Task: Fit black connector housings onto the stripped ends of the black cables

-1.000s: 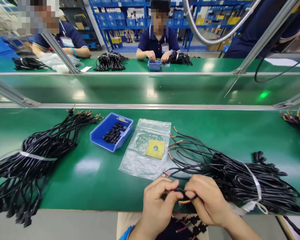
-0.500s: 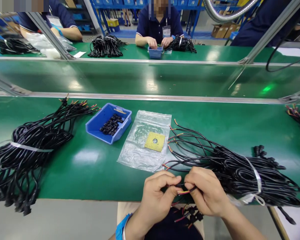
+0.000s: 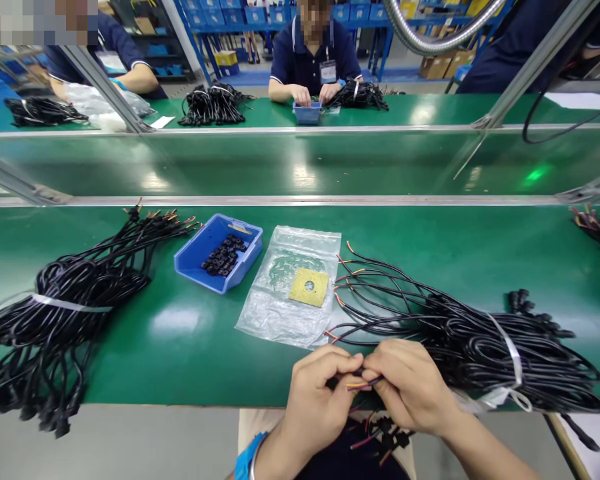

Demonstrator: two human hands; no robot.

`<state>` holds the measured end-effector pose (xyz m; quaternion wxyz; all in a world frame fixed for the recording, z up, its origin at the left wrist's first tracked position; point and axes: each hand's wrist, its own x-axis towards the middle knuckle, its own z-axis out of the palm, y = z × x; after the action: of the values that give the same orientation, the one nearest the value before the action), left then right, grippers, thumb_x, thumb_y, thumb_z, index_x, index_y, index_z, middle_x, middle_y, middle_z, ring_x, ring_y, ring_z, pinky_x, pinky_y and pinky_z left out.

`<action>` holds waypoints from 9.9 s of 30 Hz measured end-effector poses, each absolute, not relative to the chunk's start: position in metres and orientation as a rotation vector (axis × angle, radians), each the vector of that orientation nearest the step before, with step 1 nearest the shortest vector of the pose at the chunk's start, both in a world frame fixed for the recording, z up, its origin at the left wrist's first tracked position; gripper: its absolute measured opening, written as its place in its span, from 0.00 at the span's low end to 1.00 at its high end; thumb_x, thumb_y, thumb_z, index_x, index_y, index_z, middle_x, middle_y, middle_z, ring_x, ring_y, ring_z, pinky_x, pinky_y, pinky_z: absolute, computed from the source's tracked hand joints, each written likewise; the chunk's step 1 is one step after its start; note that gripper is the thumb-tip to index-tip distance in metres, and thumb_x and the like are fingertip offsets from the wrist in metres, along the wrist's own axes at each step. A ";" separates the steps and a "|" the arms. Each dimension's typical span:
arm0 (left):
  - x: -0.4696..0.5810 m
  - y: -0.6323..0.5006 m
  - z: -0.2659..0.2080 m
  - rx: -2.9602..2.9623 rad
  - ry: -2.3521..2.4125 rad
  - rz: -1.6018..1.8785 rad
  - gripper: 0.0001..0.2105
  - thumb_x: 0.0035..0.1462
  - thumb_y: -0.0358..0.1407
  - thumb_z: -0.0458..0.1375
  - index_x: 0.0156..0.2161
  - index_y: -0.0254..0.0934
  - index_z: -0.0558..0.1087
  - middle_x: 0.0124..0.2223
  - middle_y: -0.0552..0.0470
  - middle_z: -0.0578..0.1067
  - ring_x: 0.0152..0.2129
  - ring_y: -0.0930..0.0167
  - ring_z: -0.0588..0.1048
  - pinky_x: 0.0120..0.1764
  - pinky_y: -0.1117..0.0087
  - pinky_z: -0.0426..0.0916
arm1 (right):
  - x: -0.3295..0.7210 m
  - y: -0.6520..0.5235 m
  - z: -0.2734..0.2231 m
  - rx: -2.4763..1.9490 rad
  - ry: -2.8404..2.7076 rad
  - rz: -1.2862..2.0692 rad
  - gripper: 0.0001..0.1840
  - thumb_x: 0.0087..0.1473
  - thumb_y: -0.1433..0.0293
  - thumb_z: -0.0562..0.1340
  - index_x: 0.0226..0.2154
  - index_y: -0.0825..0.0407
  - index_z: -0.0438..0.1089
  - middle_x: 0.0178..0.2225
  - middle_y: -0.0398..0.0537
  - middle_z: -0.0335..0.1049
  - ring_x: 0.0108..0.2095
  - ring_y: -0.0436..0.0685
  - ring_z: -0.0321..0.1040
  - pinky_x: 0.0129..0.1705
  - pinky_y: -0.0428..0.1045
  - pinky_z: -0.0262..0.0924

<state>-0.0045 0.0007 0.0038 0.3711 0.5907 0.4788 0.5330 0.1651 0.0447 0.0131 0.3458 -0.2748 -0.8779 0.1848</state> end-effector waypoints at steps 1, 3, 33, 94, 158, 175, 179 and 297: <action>-0.005 0.001 0.004 1.483 1.243 1.360 0.02 0.54 0.28 0.63 0.32 0.34 0.78 0.26 0.51 0.77 0.23 0.72 0.75 0.28 0.74 0.71 | 0.165 0.045 0.013 -0.709 -2.276 0.462 0.07 0.59 0.76 0.54 0.32 0.52 0.65 0.23 0.42 0.65 0.23 0.50 0.60 0.27 0.47 0.51; -0.006 0.001 0.004 1.440 1.276 1.357 0.01 0.54 0.29 0.64 0.31 0.34 0.77 0.26 0.51 0.76 0.22 0.73 0.74 0.27 0.74 0.69 | 0.166 0.046 0.014 -0.722 -2.262 0.430 0.06 0.59 0.76 0.55 0.36 0.53 0.67 0.25 0.44 0.68 0.25 0.51 0.62 0.30 0.48 0.53; -0.002 0.005 0.006 1.388 1.288 1.268 0.03 0.48 0.29 0.68 0.29 0.32 0.79 0.26 0.50 0.78 0.23 0.71 0.74 0.28 0.73 0.68 | 0.168 0.049 0.017 -0.790 -2.304 0.494 0.08 0.58 0.80 0.53 0.32 0.53 0.63 0.25 0.43 0.64 0.25 0.51 0.55 0.31 0.50 0.46; -0.191 0.152 0.062 1.953 2.173 0.531 0.07 0.47 0.29 0.63 0.34 0.38 0.80 0.38 0.45 0.82 0.41 0.57 0.78 0.49 0.61 0.70 | 0.152 0.054 0.005 -0.780 -2.477 0.350 0.11 0.66 0.70 0.51 0.35 0.50 0.67 0.28 0.44 0.71 0.26 0.52 0.70 0.29 0.46 0.59; -0.027 0.008 0.002 0.516 0.966 1.408 0.11 0.43 0.33 0.73 0.35 0.36 0.82 0.34 0.48 0.84 0.25 0.75 0.81 0.33 0.79 0.77 | 0.155 0.053 0.017 -0.693 -2.000 0.341 0.09 0.53 0.80 0.63 0.37 0.54 0.70 0.29 0.46 0.73 0.28 0.51 0.69 0.30 0.48 0.64; -0.026 0.005 -0.004 0.824 1.028 1.411 0.07 0.49 0.30 0.70 0.36 0.39 0.83 0.37 0.51 0.79 0.30 0.73 0.80 0.36 0.77 0.77 | 0.155 0.053 0.017 -0.679 -2.073 0.353 0.08 0.54 0.80 0.63 0.37 0.54 0.70 0.28 0.47 0.72 0.27 0.51 0.66 0.30 0.49 0.60; -0.021 0.000 0.001 0.895 1.055 1.334 0.08 0.52 0.32 0.68 0.40 0.39 0.80 0.33 0.53 0.78 0.28 0.76 0.78 0.35 0.78 0.76 | 0.156 0.050 0.018 -0.676 -2.170 0.298 0.07 0.57 0.78 0.61 0.39 0.55 0.70 0.30 0.48 0.73 0.29 0.52 0.67 0.32 0.50 0.59; -0.004 -0.016 0.014 1.834 0.802 0.802 0.04 0.49 0.30 0.64 0.33 0.35 0.79 0.30 0.51 0.82 0.27 0.68 0.80 0.37 0.71 0.69 | 0.181 0.033 0.036 -0.858 -2.397 0.656 0.10 0.58 0.74 0.55 0.41 0.53 0.69 0.35 0.50 0.71 0.39 0.58 0.64 0.42 0.54 0.61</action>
<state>-0.0044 -0.0162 0.0138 0.4728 0.7493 0.3279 0.3278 0.1811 0.0331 0.0356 0.2535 -0.3159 -0.8819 0.2413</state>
